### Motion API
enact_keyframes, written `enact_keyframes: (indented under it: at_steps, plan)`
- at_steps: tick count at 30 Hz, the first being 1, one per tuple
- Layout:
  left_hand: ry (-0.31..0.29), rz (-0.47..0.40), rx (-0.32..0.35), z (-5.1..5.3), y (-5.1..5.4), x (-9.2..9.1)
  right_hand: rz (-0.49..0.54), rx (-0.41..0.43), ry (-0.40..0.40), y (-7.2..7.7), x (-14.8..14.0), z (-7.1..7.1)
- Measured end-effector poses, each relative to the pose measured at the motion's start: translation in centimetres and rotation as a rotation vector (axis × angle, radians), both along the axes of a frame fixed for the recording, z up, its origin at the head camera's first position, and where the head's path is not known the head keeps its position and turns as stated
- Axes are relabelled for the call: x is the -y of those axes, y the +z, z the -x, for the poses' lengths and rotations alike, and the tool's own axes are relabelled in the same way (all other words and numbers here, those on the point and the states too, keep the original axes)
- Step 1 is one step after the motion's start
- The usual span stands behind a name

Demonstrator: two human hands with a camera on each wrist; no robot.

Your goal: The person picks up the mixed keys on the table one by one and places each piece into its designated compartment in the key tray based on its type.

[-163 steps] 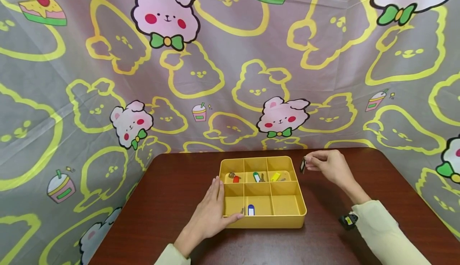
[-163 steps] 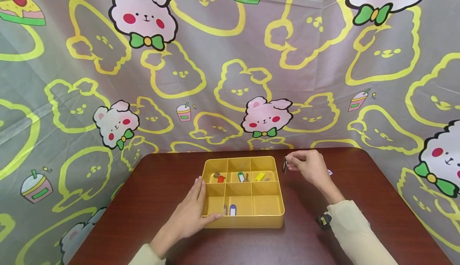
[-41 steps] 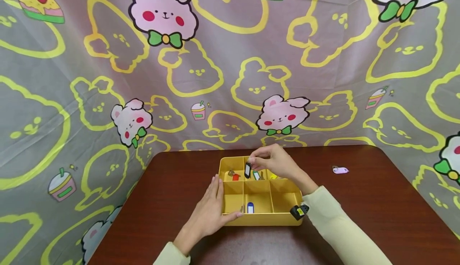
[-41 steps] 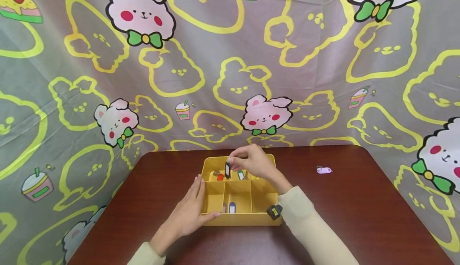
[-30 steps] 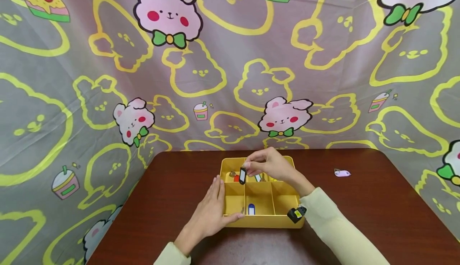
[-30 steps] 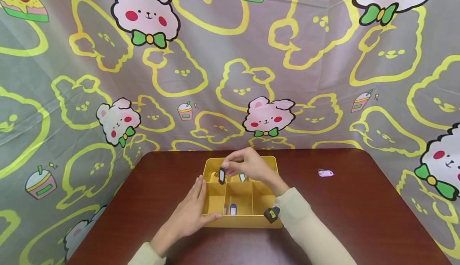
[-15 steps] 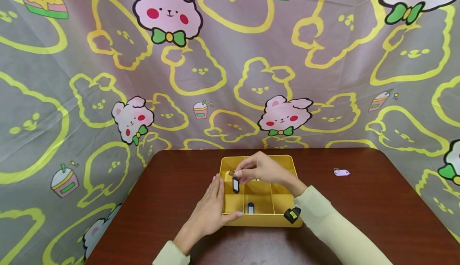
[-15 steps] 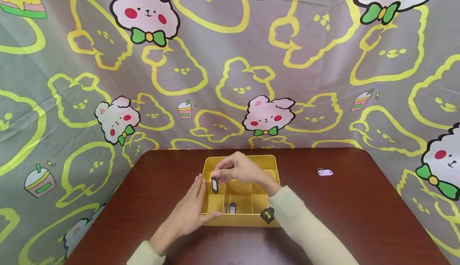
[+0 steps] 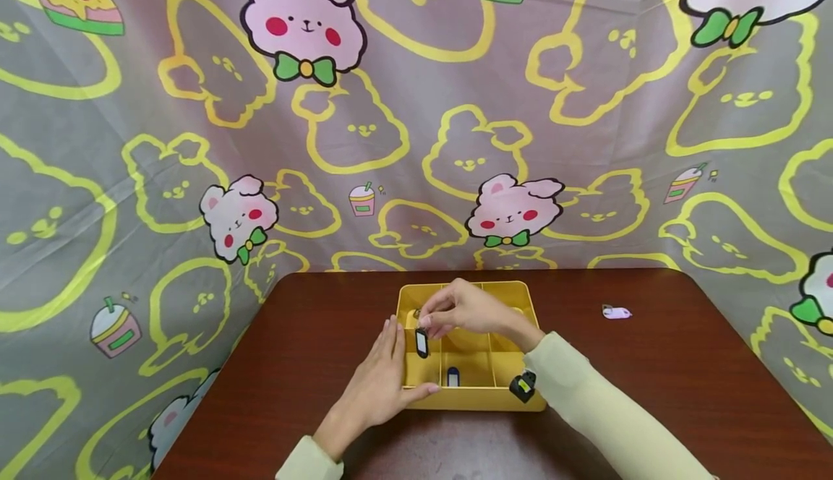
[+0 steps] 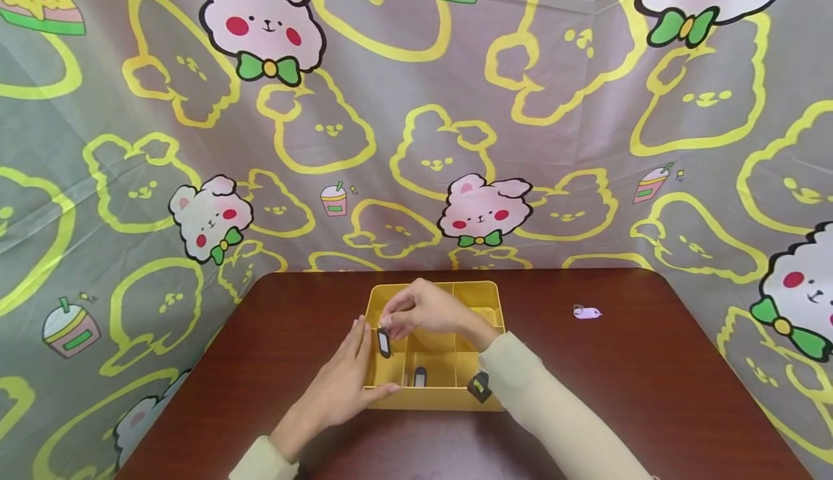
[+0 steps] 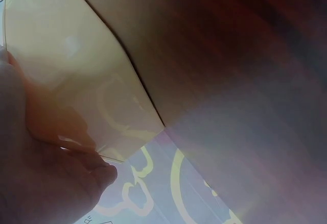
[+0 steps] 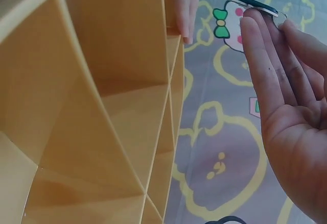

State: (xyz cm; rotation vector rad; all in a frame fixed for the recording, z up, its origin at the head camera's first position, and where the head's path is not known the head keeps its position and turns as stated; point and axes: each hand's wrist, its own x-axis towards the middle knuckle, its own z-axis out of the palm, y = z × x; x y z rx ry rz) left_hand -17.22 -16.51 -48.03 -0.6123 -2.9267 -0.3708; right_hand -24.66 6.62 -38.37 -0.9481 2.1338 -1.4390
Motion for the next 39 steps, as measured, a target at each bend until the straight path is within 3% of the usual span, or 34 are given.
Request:
enact_keyframes:
  at_steps: [9,18,32,39]
  plan:
    - [0.000,-0.002,0.004,0.0,0.0,0.0,-0.018,0.025,0.013,-0.5,0.3,0.3]
    - [0.001,0.004,0.007,0.0,0.0,0.0,-0.057,-0.001,0.062,-0.8,1.2,0.6]
    - [0.001,0.008,-0.003,0.1,-0.3,0.1,-0.115,0.038,0.056,-1.3,2.2,1.0]
    - [0.001,-0.001,-0.014,0.1,-0.3,0.1,-0.148,0.009,0.059,-1.6,2.8,1.1]
